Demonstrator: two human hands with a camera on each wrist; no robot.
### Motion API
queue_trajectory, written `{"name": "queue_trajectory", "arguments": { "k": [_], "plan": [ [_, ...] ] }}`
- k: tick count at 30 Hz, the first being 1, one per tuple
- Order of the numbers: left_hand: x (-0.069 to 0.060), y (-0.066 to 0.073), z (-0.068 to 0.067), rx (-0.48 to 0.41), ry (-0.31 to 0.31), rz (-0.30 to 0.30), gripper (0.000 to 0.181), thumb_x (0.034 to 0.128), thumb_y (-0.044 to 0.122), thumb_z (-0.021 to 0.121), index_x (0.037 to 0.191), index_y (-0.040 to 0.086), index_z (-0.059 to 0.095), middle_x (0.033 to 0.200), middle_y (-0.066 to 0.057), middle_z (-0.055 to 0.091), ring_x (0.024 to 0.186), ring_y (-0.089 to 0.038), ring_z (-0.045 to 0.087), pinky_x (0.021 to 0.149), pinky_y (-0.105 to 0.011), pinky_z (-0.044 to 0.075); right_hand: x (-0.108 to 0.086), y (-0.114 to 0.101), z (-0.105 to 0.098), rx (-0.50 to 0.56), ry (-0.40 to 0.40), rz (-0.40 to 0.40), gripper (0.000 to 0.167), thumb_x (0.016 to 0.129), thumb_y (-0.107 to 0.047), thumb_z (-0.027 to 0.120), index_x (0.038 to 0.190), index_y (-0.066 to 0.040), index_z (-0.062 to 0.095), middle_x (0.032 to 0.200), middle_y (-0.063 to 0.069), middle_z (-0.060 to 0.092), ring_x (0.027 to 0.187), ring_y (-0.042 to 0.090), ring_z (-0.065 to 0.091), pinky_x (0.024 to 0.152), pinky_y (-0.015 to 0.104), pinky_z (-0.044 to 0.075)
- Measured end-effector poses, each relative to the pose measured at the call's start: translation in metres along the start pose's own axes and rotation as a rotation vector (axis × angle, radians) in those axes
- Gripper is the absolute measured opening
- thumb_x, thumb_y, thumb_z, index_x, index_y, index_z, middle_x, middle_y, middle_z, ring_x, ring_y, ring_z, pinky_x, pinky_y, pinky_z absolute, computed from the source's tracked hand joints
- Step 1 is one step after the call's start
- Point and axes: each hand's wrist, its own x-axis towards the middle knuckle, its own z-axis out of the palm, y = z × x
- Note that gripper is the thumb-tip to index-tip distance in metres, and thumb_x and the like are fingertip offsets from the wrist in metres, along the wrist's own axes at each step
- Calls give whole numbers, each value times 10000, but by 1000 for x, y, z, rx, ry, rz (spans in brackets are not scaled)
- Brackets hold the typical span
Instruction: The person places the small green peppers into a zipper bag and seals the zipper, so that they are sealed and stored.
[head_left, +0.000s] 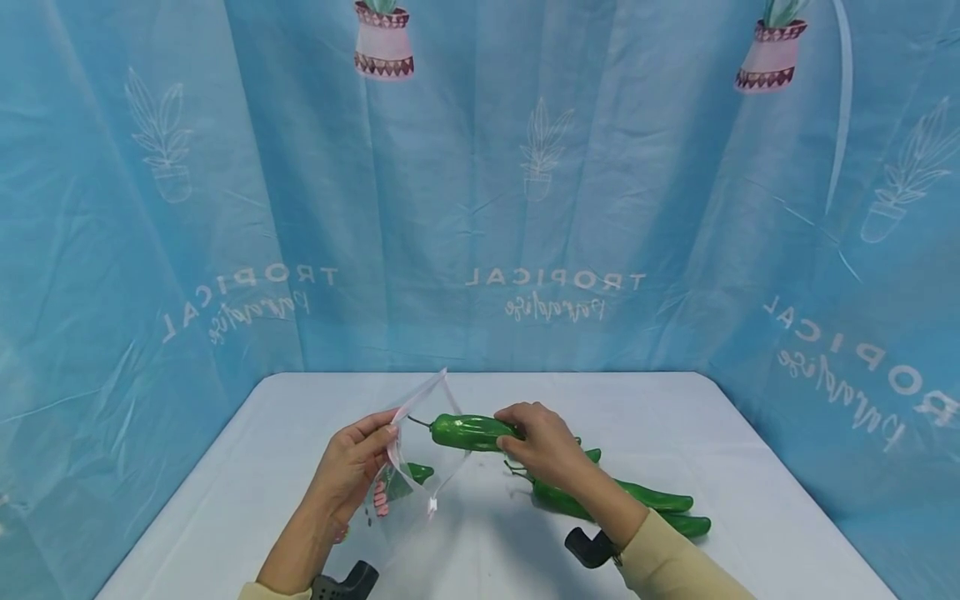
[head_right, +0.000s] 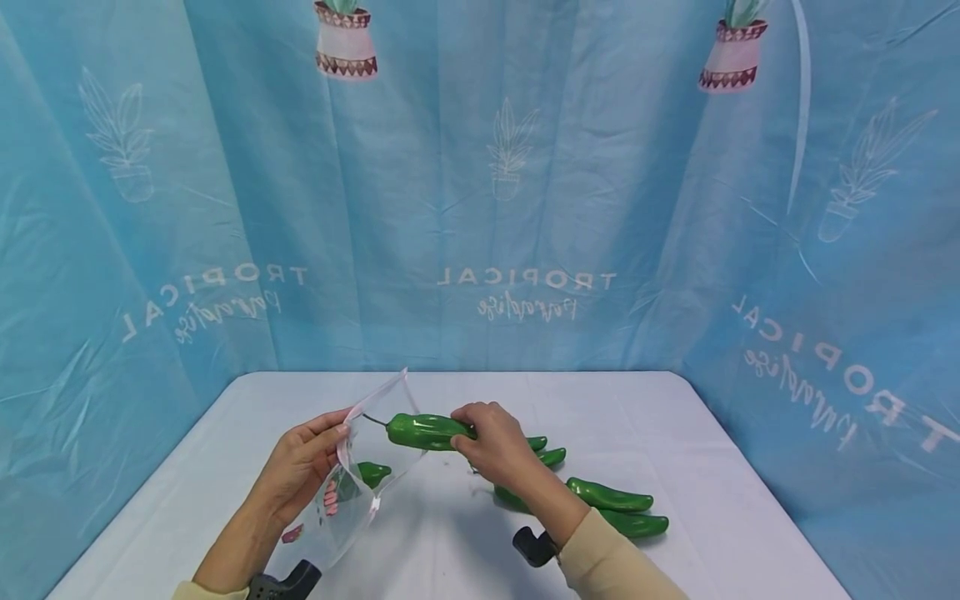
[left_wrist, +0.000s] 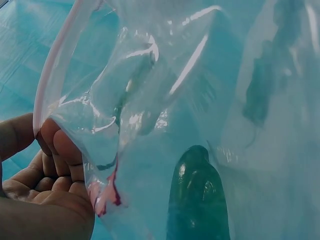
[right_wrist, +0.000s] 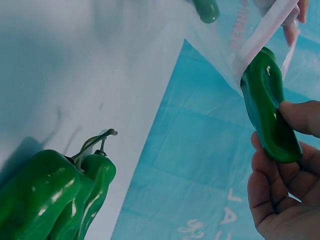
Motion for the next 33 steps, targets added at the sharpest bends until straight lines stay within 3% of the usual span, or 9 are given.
{"name": "queue_trajectory", "arguments": {
  "k": [9,17,33],
  "plan": [
    [0,1,3,8,27,-7,467,905,215,626,1298,-11,515,1047,75,648,901,-123,615,849,-259,528,8,-4,4,-52,-4,-80,298,882,-199,653,1162,-98,659,1069,32,679,948,154,565,774,326,486],
    [0,-1,1,10,1,11,466,914,204,611,1303,-23,493,1035,70,649,888,-117,621,831,-267,528,13,-11,8,-70,-14,-84,296,885,-203,643,1157,-88,661,1053,42,677,917,156,554,758,321,476],
    [-1,1,6,8,12,22,445,919,198,606,1290,-29,512,1034,74,650,865,-118,601,808,-229,519,19,-24,16,-126,-25,-141,305,884,-210,648,1160,-81,659,1108,44,681,980,181,571,830,343,501]
  ]
}}
